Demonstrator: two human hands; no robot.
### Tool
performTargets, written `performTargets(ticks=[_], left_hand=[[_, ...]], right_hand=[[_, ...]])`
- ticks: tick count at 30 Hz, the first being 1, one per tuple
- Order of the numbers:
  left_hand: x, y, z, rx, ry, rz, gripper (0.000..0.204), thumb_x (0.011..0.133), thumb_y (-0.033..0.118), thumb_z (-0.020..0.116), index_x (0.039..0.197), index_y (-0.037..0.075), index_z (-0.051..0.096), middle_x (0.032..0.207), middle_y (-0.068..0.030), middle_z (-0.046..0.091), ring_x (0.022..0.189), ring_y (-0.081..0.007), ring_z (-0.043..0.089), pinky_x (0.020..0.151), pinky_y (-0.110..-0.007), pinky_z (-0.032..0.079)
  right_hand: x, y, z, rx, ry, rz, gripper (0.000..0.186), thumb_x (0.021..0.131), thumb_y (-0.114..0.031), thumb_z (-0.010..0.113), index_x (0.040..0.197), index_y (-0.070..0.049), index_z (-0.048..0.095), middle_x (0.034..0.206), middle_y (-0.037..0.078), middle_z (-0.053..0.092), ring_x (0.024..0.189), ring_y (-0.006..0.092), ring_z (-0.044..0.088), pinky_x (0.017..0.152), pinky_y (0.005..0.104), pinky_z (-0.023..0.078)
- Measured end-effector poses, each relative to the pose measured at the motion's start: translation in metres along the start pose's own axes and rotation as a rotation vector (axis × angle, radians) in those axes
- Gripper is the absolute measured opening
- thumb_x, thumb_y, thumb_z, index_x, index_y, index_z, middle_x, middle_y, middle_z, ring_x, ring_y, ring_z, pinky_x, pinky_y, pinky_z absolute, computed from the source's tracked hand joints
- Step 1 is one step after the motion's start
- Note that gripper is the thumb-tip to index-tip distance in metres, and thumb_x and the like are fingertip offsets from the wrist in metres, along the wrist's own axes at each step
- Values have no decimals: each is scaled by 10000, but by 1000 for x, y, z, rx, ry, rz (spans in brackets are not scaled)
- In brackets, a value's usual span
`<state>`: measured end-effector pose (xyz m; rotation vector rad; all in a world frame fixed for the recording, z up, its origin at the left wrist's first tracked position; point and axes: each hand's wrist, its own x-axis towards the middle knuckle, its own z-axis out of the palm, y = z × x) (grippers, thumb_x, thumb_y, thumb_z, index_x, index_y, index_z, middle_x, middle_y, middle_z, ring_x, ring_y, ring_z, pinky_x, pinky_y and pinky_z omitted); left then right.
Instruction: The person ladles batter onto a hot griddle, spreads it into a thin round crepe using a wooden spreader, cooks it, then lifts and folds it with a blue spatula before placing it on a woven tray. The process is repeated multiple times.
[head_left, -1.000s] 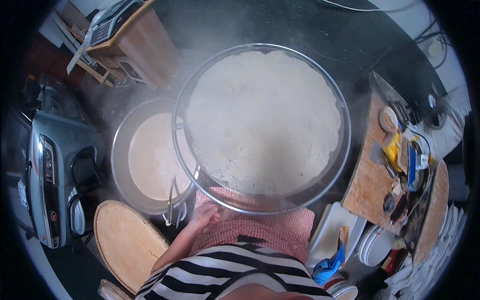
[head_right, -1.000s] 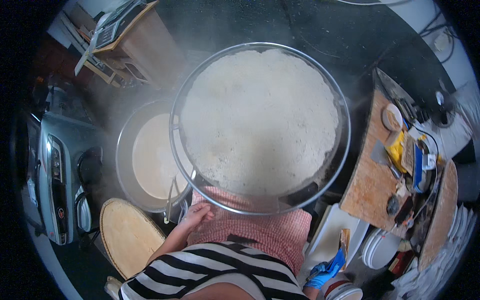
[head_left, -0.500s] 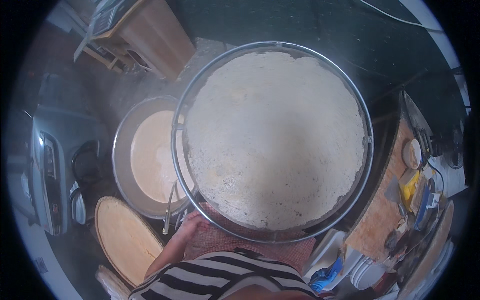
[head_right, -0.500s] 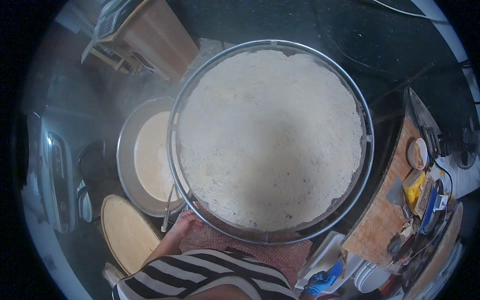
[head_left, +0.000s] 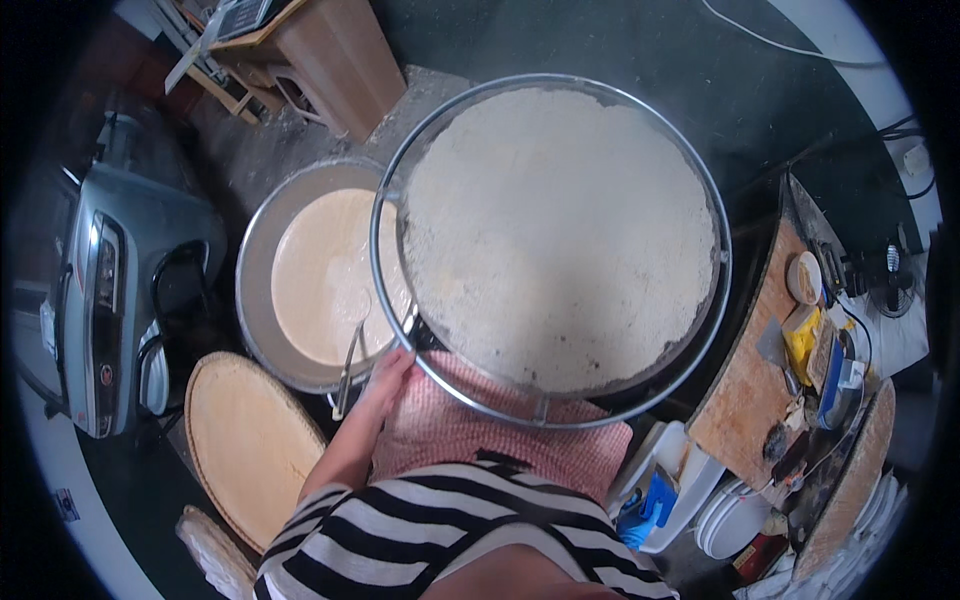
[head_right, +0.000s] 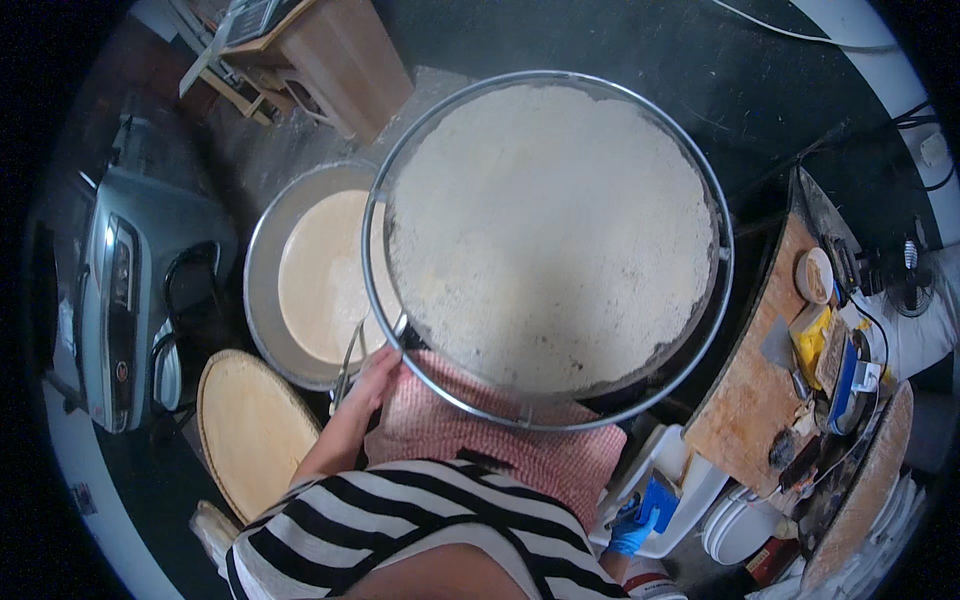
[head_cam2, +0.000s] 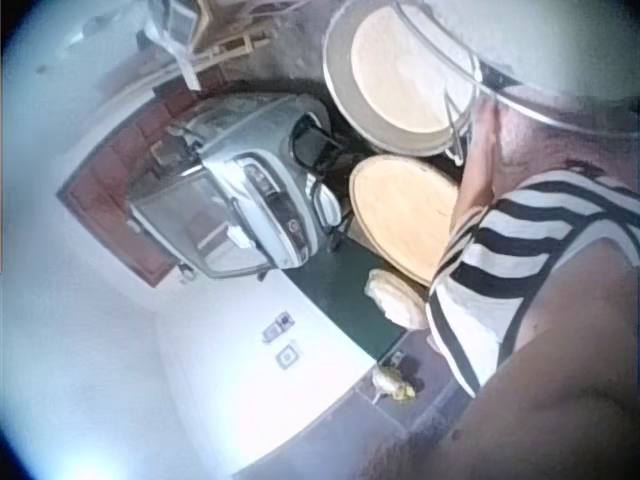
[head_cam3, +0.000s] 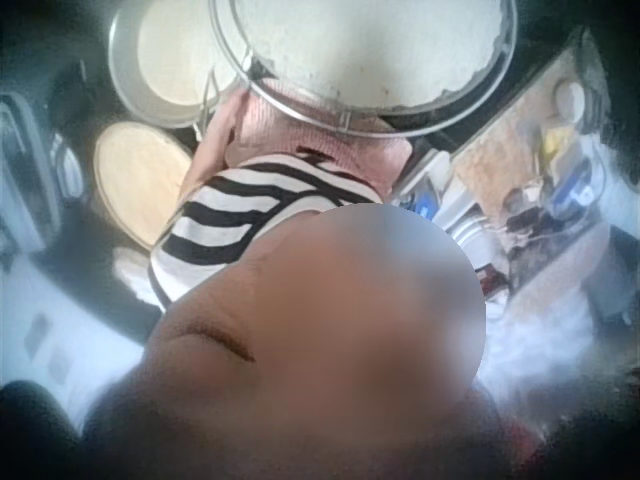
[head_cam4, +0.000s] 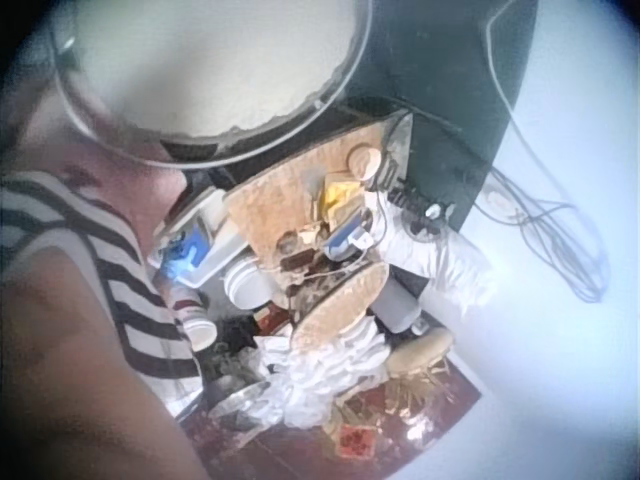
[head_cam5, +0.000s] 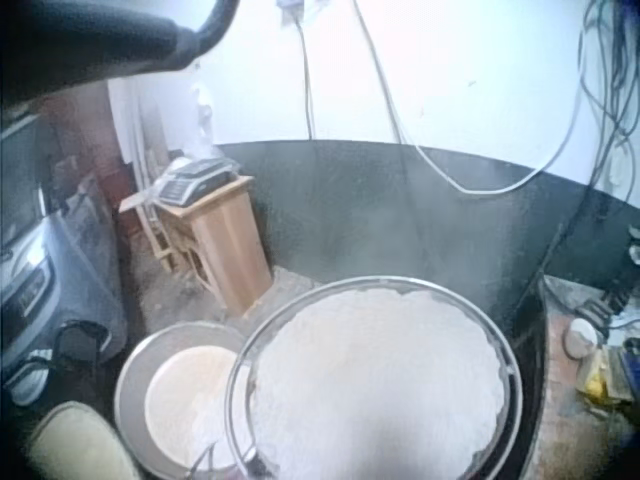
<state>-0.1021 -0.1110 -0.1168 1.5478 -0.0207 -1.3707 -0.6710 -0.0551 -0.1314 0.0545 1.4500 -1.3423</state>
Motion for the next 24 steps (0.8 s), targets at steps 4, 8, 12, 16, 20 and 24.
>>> performTargets(ticks=[4, 8, 12, 16, 20, 24], left_hand=[[12, 0, 4, 5, -49, 96, 161, 883, 183, 550, 902, 24, 559, 811, -76, 631, 691, -115, 589, 659, -222, 497], [12, 6, 5, 73, -97, 94, 169, 881, 190, 555, 863, 23, 574, 777, -70, 633, 641, -104, 584, 610, -214, 499], [11, 1, 9, 53, -96, 88, 174, 888, 184, 542, 825, 24, 572, 749, -64, 630, 580, -97, 581, 535, -194, 505], [7, -18, 19, -4, -107, 53, 156, 889, 162, 535, 818, 27, 568, 717, -54, 617, 551, -91, 578, 509, -181, 511], [-10, -50, 45, -4, -87, 29, 166, 884, 158, 541, 817, 10, 574, 719, -67, 629, 558, -122, 598, 500, -192, 516], [-35, -85, 76, -14, -222, -17, 181, 899, 204, 519, 906, 28, 562, 791, -99, 635, 672, -167, 622, 595, -258, 532]], right_hand=[[4, 9, -39, -28, -110, 182, 381, 814, -409, 559, 1023, -92, 594, 958, 51, 612, 885, 229, 557, 813, 368, 421], [13, 23, -77, 4, -122, 170, 379, 804, -407, 577, 1052, -121, 588, 964, 40, 626, 876, 203, 557, 790, 360, 428], [-4, 16, -74, -158, -35, 37, 330, 812, -341, 596, 1054, -116, 574, 944, 22, 617, 865, 173, 557, 760, 317, 438], [-35, -16, -14, -238, -133, -208, 403, 805, -174, 616, 1168, -39, 501, 1053, 68, 560, 908, 191, 542, 800, 328, 441], [-68, -49, 81, -423, -398, -389, 491, 782, -103, 619, 1226, 15, 443, 1124, 93, 528, 987, 197, 520, 857, 309, 423], [-93, -58, 184, -653, -624, -327, 502, 766, -105, 630, 1221, 16, 456, 1144, 97, 549, 1000, 182, 534, 882, 308, 420]])
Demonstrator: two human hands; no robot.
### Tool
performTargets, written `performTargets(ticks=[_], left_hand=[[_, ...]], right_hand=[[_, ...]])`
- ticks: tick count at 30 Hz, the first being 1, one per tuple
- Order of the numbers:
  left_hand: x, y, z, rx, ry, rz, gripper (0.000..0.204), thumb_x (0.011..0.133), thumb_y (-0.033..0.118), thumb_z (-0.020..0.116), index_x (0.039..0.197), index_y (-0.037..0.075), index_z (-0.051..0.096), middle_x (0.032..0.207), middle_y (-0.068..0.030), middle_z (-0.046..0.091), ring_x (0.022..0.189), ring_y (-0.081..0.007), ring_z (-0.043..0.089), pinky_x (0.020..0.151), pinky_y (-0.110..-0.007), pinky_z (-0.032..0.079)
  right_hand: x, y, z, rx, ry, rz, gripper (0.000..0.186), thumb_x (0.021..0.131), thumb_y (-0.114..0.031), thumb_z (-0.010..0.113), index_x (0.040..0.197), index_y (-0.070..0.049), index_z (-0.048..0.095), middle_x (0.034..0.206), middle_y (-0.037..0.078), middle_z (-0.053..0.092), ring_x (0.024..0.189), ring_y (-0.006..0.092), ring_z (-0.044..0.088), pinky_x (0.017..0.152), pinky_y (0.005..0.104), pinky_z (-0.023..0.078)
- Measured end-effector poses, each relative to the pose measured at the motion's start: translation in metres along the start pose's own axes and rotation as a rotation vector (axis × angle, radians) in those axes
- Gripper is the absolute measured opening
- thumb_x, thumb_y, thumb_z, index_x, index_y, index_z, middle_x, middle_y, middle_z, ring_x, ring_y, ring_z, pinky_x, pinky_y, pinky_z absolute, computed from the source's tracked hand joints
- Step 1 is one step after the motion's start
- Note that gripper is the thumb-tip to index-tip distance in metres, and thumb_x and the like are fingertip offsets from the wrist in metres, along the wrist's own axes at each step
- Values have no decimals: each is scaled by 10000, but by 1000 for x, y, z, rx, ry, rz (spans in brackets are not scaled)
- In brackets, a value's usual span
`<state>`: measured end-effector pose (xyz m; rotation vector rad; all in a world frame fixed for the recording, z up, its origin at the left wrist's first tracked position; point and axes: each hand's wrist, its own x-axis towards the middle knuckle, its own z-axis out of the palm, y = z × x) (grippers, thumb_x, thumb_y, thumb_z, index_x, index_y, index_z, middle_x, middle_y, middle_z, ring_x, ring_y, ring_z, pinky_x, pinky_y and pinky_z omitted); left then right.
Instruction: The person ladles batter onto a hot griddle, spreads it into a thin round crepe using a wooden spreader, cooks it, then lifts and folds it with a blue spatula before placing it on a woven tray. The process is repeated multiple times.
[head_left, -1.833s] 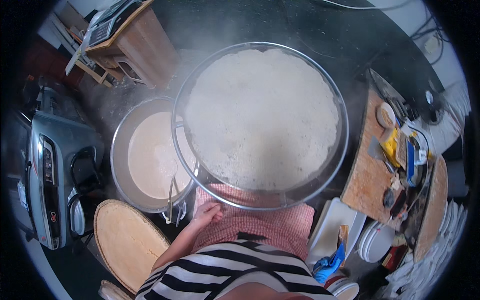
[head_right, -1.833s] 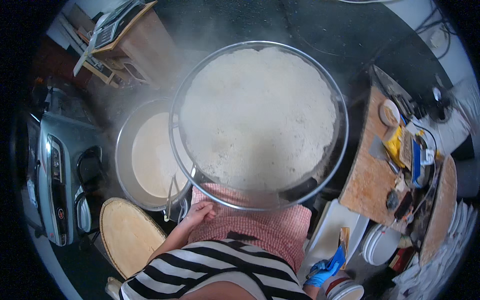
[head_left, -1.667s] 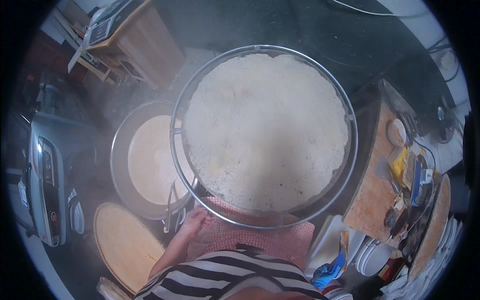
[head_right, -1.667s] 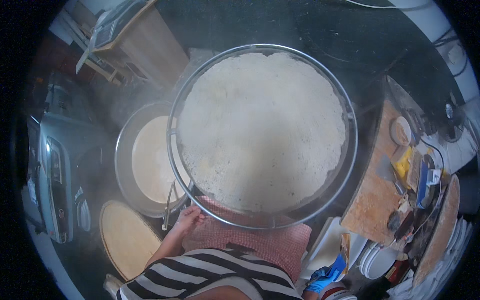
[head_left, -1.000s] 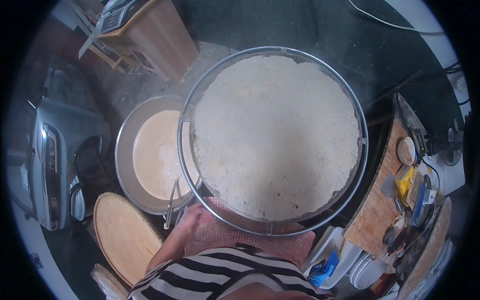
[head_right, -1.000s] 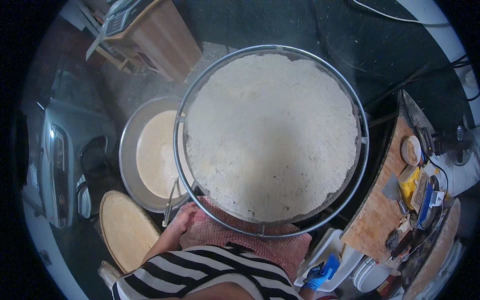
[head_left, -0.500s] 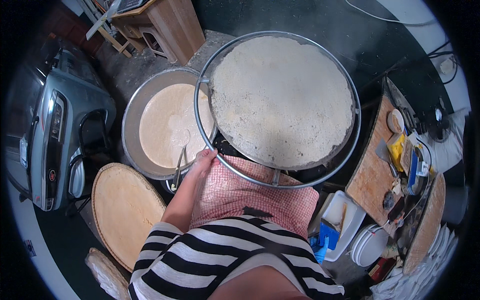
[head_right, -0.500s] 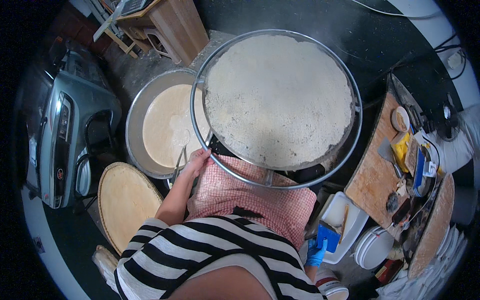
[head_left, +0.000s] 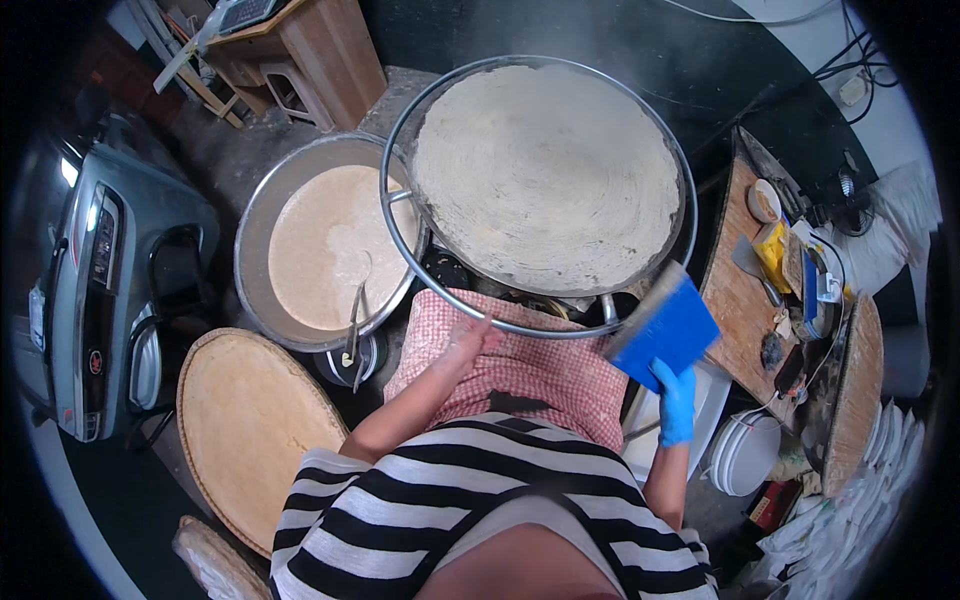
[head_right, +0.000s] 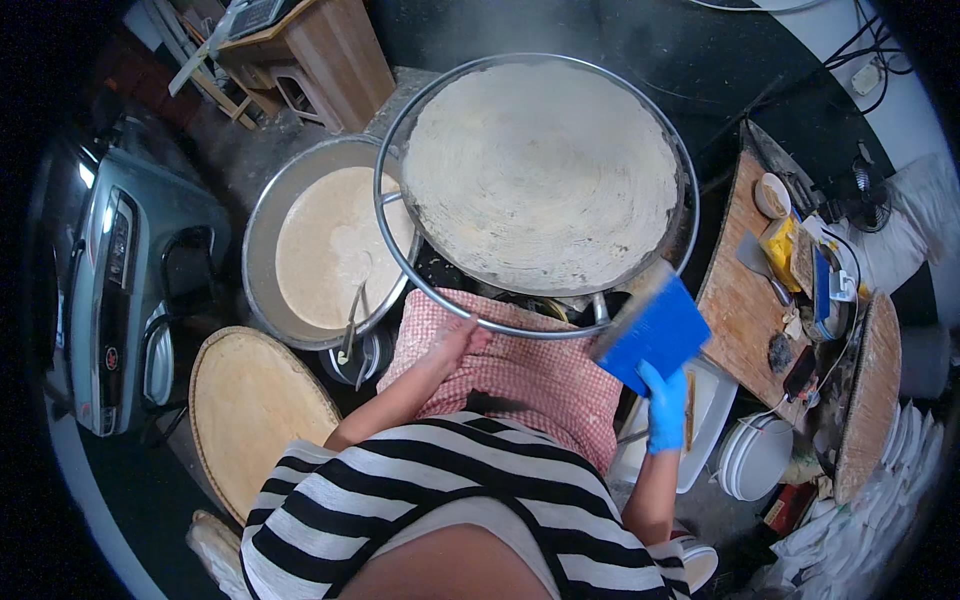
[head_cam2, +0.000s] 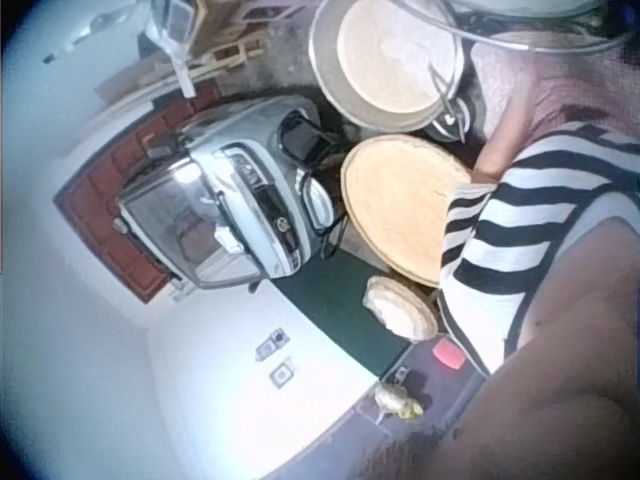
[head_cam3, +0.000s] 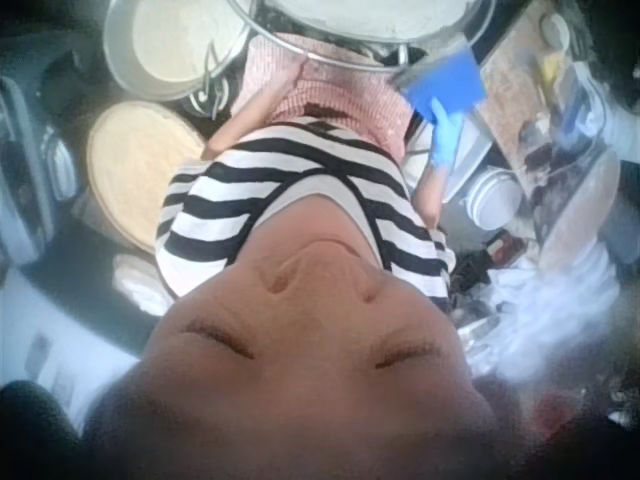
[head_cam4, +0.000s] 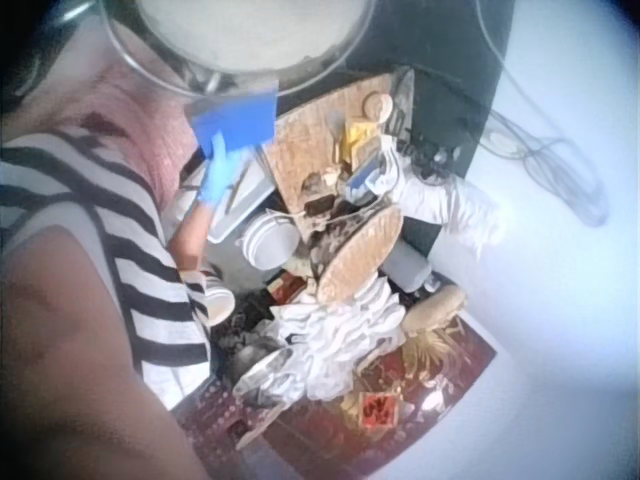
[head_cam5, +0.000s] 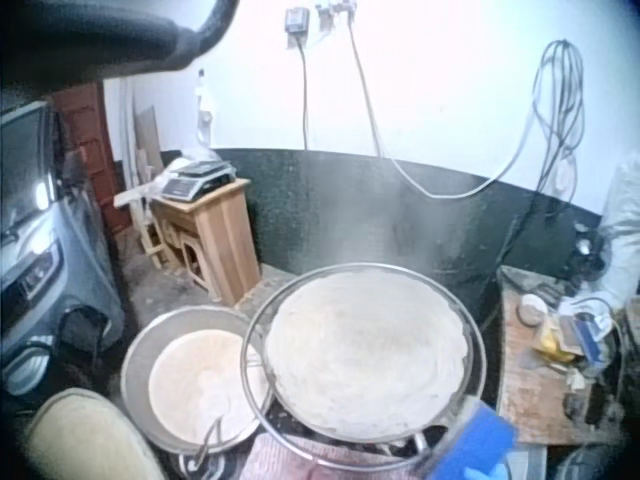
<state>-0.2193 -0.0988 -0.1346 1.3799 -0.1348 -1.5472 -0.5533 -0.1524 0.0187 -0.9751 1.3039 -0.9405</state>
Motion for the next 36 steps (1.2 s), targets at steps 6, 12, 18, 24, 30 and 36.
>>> performTargets(ticks=[6, 12, 18, 24, 30, 36], left_hand=[[-10, 1, -6, 209, -167, -92, 228, 899, 251, 511, 963, 33, 531, 877, -124, 632, 781, -189, 619, 672, -285, 511], [-21, 4, -18, 196, -110, -91, 208, 893, 241, 526, 904, 34, 548, 829, -90, 633, 716, -155, 611, 647, -266, 514], [-21, 5, -18, 206, -137, -108, 192, 890, 224, 520, 889, 34, 549, 850, -96, 632, 719, -152, 612, 641, -257, 509], [-22, 7, -22, 188, -127, -130, 203, 890, 234, 524, 907, 35, 560, 850, -93, 633, 734, -160, 619, 645, -262, 515], [-15, 21, -40, 2, -91, -121, 183, 899, 219, 518, 975, 54, 540, 888, -102, 633, 782, -181, 626, 662, -281, 528], [-1, 51, -64, -79, 27, -11, 171, 911, 181, 489, 997, 59, 573, 855, -64, 642, 708, -126, 623, 627, -236, 527]], right_hand=[[70, -39, 83, -697, -355, -57, 449, 751, -294, 671, 1058, 19, 573, 931, 143, 646, 811, 203, 620, 744, 313, 481], [136, -46, 80, -970, -303, -63, 484, 698, -381, 699, 970, 8, 607, 840, 168, 653, 750, 244, 641, 706, 335, 493], [185, -20, 9, -781, -162, 39, 491, 697, -306, 729, 1005, 51, 592, 898, 150, 652, 765, 209, 631, 704, 315, 501], [199, -7, -51, -652, 16, 141, 534, 690, -301, 736, 1055, 57, 580, 962, 128, 639, 803, 200, 610, 753, 322, 485], [177, -22, -77, -475, 200, 199, 500, 741, -337, 687, 1063, 31, 587, 970, 105, 633, 813, 201, 611, 718, 312, 495], [121, 16, -75, 128, 246, 105, 509, 783, -387, 647, 1139, -37, 550, 987, 77, 621, 833, 199, 602, 698, 316, 508]])
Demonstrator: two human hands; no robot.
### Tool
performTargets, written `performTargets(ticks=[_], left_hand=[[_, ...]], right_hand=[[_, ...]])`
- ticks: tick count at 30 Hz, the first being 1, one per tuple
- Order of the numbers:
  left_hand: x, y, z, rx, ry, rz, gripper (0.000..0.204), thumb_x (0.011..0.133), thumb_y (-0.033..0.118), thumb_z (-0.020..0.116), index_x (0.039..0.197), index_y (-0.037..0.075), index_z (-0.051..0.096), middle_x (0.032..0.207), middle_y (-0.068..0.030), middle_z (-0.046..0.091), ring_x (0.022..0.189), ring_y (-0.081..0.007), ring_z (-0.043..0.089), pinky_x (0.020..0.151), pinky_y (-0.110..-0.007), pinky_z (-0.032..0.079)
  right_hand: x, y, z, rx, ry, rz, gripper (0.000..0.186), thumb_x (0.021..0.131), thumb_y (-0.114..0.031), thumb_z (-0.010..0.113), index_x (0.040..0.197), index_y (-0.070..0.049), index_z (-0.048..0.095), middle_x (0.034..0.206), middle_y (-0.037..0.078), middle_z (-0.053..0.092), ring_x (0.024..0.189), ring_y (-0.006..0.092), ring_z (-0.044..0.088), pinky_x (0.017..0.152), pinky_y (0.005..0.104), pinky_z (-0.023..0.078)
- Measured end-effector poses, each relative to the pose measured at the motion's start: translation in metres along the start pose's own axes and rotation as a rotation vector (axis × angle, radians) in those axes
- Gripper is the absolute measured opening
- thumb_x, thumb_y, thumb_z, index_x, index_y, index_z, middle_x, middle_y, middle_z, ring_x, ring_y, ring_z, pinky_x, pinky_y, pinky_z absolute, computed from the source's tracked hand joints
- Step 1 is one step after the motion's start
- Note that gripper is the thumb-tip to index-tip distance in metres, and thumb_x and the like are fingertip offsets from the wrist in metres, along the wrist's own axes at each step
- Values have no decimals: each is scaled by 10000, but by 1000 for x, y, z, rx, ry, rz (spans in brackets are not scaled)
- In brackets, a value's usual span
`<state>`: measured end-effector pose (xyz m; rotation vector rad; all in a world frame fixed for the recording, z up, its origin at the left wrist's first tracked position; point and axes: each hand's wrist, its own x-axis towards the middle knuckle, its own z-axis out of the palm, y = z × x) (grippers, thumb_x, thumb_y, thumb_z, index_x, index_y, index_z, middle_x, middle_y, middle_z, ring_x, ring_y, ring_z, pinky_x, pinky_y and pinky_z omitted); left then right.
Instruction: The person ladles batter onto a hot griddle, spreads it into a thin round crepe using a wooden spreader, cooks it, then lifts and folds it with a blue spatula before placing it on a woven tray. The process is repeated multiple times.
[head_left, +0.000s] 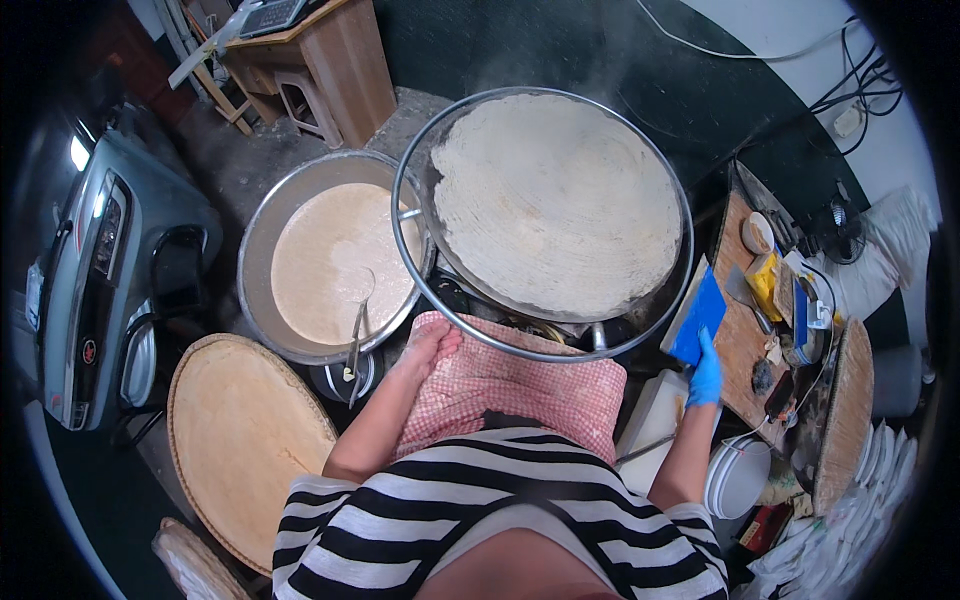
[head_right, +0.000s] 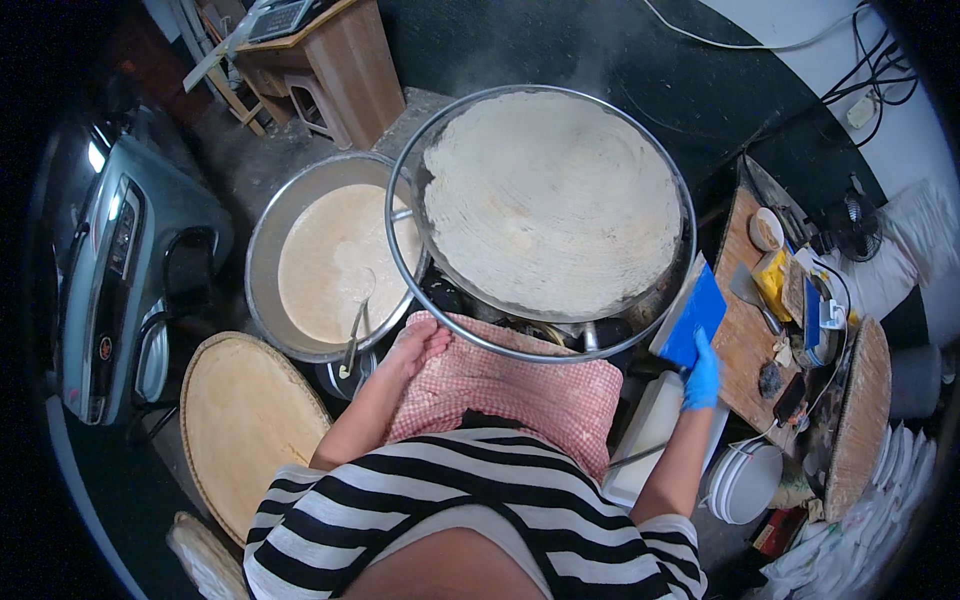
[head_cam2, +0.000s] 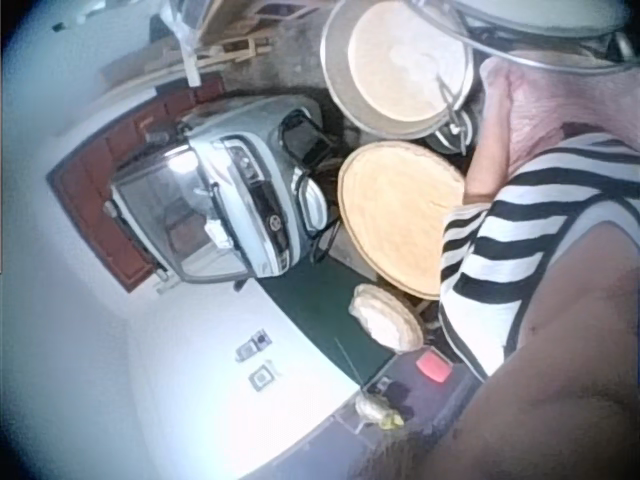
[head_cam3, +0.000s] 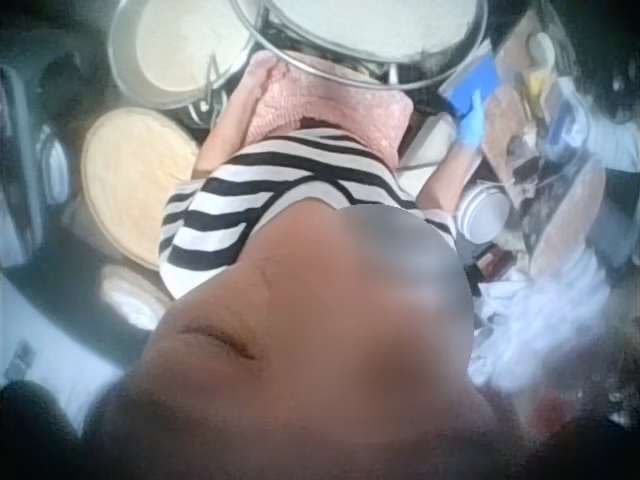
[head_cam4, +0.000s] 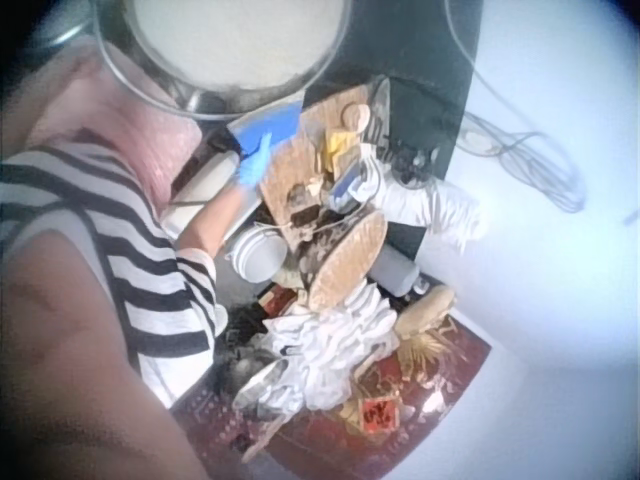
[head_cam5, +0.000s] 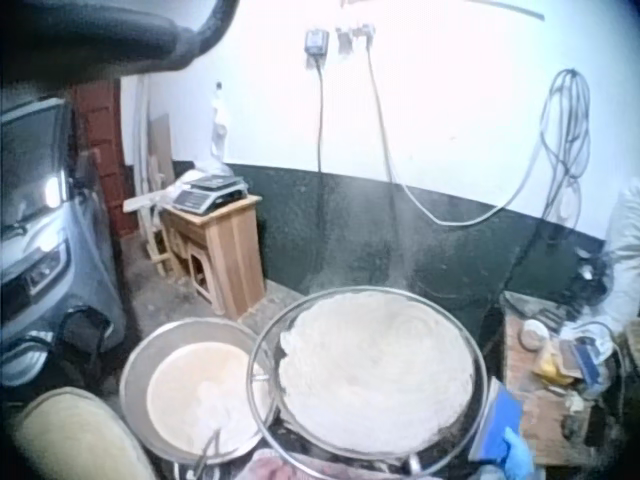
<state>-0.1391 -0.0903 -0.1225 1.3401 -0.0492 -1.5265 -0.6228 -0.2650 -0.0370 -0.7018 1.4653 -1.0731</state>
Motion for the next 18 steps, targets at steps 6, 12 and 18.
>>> performTargets(ticks=[6, 12, 18], left_hand=[[10, 0, 5, 7, 79, 8, 221, 930, 201, 439, 970, 39, 585, 818, -62, 643, 662, -122, 617, 562, -231, 526], [13, -15, 3, 55, 141, 134, 240, 931, 221, 435, 922, 22, 568, 760, -86, 627, 607, -143, 610, 531, -239, 522], [13, -19, 4, 78, 167, 206, 222, 910, 214, 474, 875, 23, 583, 733, -64, 627, 584, -123, 599, 505, -210, 494]], right_hand=[[-70, 103, 34, 394, -182, 287, 450, 833, -311, 607, 1193, -61, 509, 1092, 83, 584, 969, 232, 560, 861, 373, 465], [-100, 139, 63, 475, -335, 215, 539, 801, -32, 560, 1290, -152, 369, 1100, 88, 548, 947, 252, 557, 838, 425, 473], [-95, 132, 64, 490, -366, 259, 532, 798, -48, 572, 1278, -136, 359, 1119, 88, 524, 990, 265, 536, 849, 463, 462]])
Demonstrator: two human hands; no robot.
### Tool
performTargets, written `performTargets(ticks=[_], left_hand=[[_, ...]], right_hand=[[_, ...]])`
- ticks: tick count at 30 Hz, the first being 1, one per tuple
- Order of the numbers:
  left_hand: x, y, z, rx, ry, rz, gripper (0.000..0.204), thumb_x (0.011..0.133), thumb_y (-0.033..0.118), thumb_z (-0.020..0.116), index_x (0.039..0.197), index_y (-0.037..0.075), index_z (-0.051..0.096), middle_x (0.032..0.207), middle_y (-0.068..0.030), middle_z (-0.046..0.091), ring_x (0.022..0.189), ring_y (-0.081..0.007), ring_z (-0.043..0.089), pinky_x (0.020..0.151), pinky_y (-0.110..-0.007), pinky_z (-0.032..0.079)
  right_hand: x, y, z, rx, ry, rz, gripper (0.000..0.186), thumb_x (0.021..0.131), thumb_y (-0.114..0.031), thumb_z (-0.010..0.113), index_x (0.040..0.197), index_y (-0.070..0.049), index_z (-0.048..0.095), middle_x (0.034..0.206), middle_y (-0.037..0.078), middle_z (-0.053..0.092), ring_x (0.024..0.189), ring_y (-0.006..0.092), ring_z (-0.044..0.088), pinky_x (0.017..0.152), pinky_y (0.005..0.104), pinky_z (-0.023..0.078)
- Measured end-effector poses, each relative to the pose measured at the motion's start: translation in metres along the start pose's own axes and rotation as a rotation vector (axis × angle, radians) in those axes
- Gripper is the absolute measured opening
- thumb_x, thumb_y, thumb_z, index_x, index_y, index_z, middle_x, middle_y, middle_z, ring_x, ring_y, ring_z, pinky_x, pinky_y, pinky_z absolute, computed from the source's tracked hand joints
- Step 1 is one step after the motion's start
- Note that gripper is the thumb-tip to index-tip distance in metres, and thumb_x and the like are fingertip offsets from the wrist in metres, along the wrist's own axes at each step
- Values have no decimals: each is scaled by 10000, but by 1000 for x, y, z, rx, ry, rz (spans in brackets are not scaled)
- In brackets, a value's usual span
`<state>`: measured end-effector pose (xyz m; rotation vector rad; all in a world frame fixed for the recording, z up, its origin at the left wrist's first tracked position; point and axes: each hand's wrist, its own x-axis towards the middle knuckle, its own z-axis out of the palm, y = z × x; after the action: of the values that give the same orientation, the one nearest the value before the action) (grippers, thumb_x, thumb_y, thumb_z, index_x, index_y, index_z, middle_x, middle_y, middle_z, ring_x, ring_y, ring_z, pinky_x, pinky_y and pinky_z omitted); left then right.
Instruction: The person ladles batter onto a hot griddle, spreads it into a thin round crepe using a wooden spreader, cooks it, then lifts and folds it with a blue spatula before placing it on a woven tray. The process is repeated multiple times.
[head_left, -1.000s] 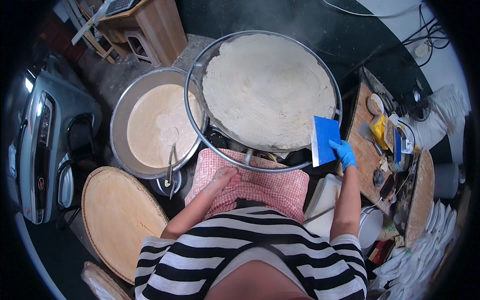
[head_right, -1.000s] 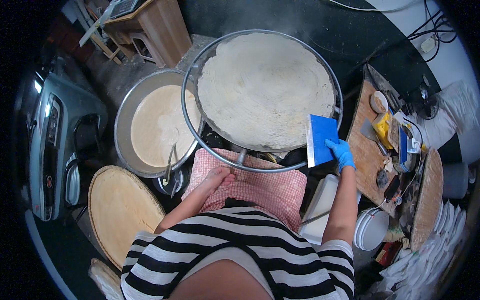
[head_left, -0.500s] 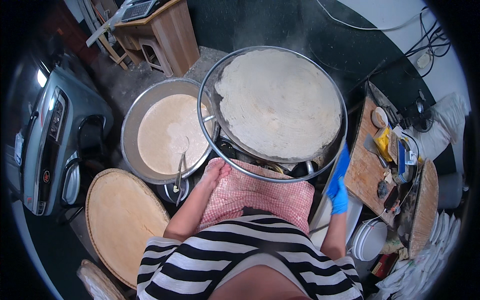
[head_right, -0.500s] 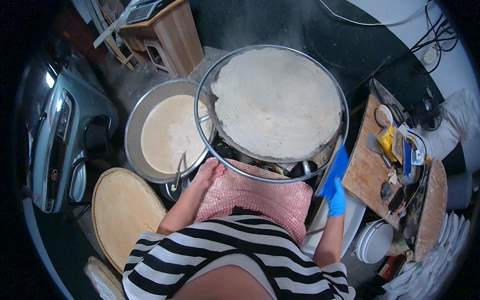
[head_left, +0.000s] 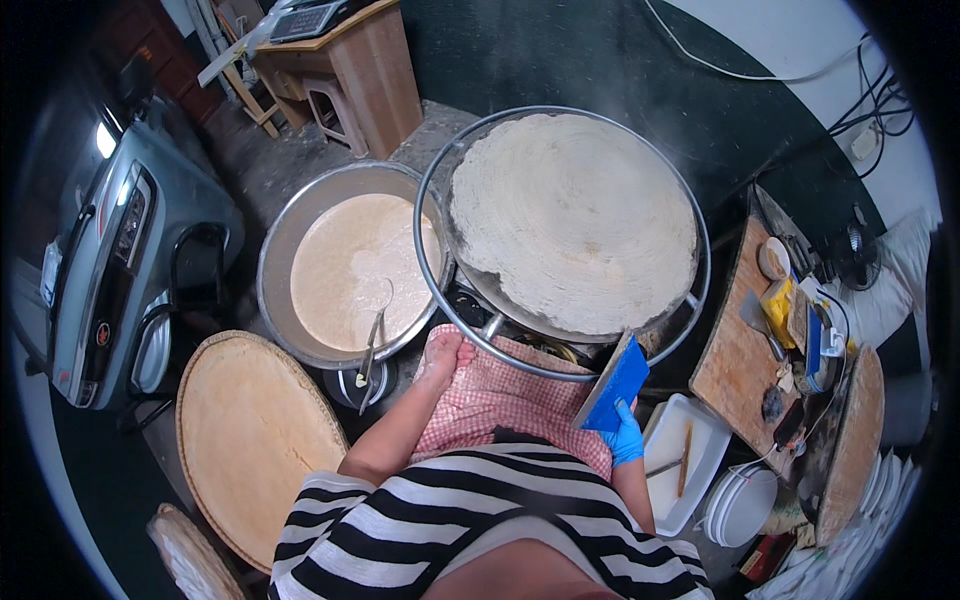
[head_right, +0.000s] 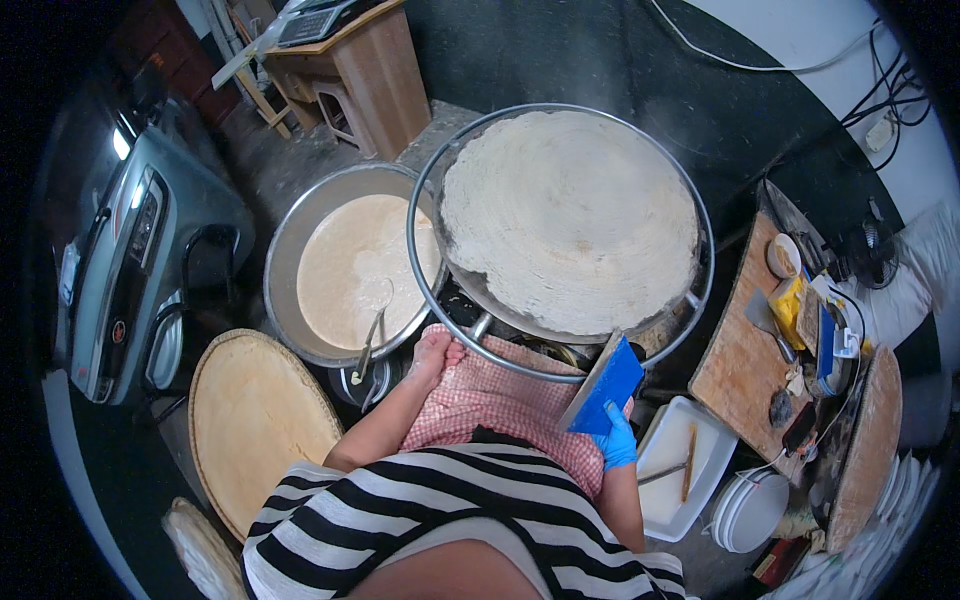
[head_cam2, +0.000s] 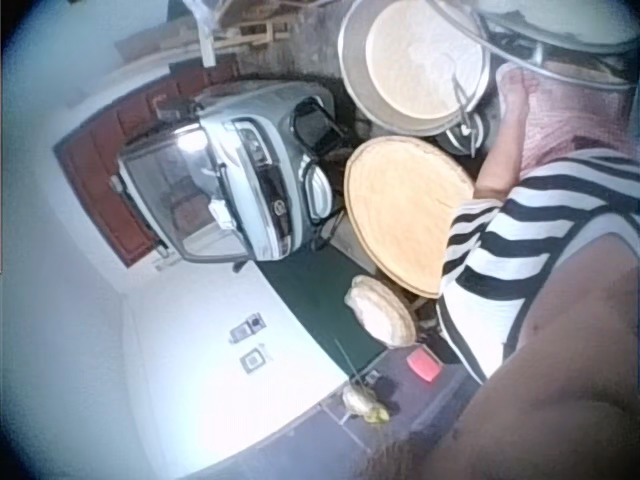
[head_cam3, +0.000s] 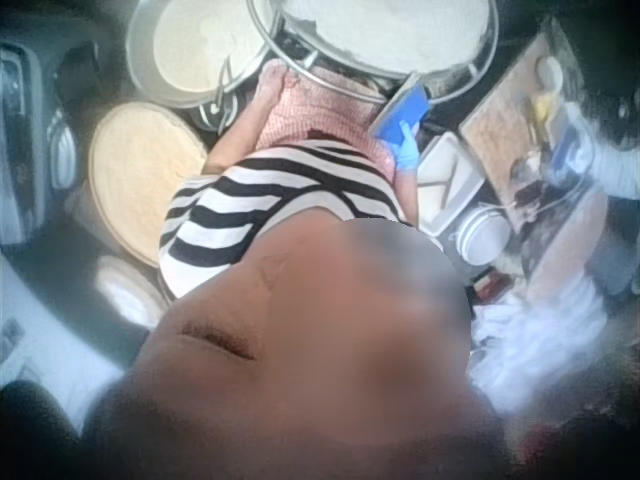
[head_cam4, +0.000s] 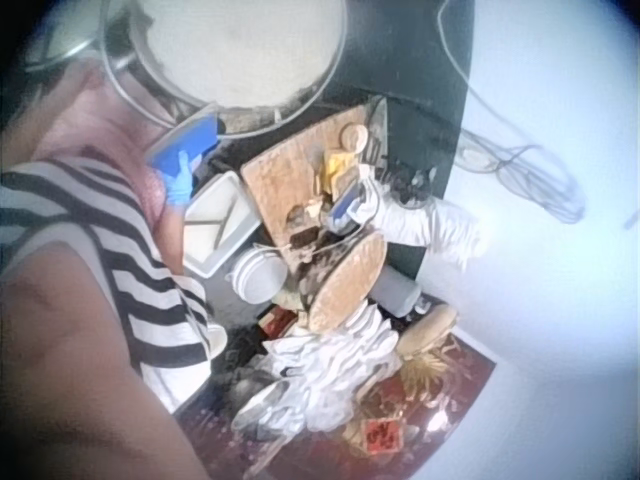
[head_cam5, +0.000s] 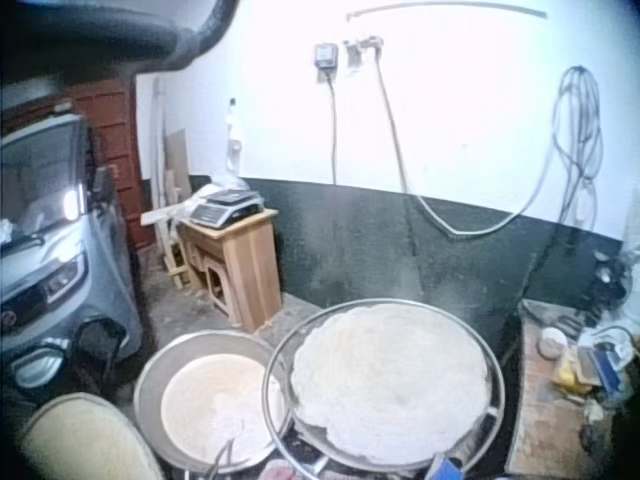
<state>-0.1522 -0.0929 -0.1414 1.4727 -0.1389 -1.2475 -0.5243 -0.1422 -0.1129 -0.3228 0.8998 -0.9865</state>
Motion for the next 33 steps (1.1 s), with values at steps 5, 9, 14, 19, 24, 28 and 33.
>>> performTargets(ticks=[5, 9, 14, 19, 24, 28, 33], left_hand=[[-2, 2, 3, 47, 32, 2, 230, 903, 233, 497, 864, 22, 581, 727, -66, 626, 559, -114, 583, 493, -203, 482], [-2, 3, 4, 29, 30, 4, 232, 901, 237, 500, 855, 24, 580, 724, -71, 626, 552, -115, 578, 494, -208, 482], [-3, 4, 4, 32, 29, 4, 230, 896, 236, 503, 843, 25, 577, 725, -78, 626, 548, -120, 577, 490, -215, 479], [-2, 3, 5, 44, 50, 25, 236, 891, 247, 506, 839, 28, 578, 722, -79, 624, 547, -120, 576, 488, -216, 476], [-3, 4, 7, 46, 52, 26, 242, 892, 255, 505, 845, 27, 572, 719, -78, 621, 544, -121, 574, 481, -215, 473], [-3, 4, 7, 50, 54, 36, 248, 899, 254, 493, 843, 24, 567, 712, -81, 615, 541, -125, 571, 478, -217, 472], [-3, 4, 8, 46, 61, 42, 255, 906, 248, 484, 835, 20, 573, 701, -81, 610, 538, -127, 570, 476, -219, 472]], right_hand=[[1, 3, 4, -11, 29, -1, 516, 799, -48, 563, 1268, -138, 366, 1119, 91, 517, 992, 266, 533, 855, 466, 459], [1, 1, 7, -4, 6, -1, 502, 797, -48, 560, 1255, -136, 376, 1112, 92, 521, 998, 277, 532, 861, 472, 457], [3, 0, 3, 33, -26, 69, 540, 811, -94, 589, 1286, -187, 351, 1158, 89, 509, 1031, 287, 521, 878, 481, 449], [9, 5, -8, 50, -9, 84, 551, 823, -110, 591, 1299, -229, 340, 1177, 84, 505, 1055, 291, 510, 886, 497, 439], [14, 8, -18, 25, -54, 40, 531, 829, -106, 583, 1289, -237, 351, 1175, 86, 506, 1056, 291, 510, 882, 506, 438], [14, 9, -19, 35, -2, 51, 525, 829, -107, 584, 1285, -233, 357, 1169, 86, 510, 1050, 290, 513, 881, 503, 440], [15, 10, -20, 48, -65, 18, 539, 825, -102, 589, 1293, -229, 354, 1171, 86, 511, 1049, 288, 514, 883, 499, 440]])
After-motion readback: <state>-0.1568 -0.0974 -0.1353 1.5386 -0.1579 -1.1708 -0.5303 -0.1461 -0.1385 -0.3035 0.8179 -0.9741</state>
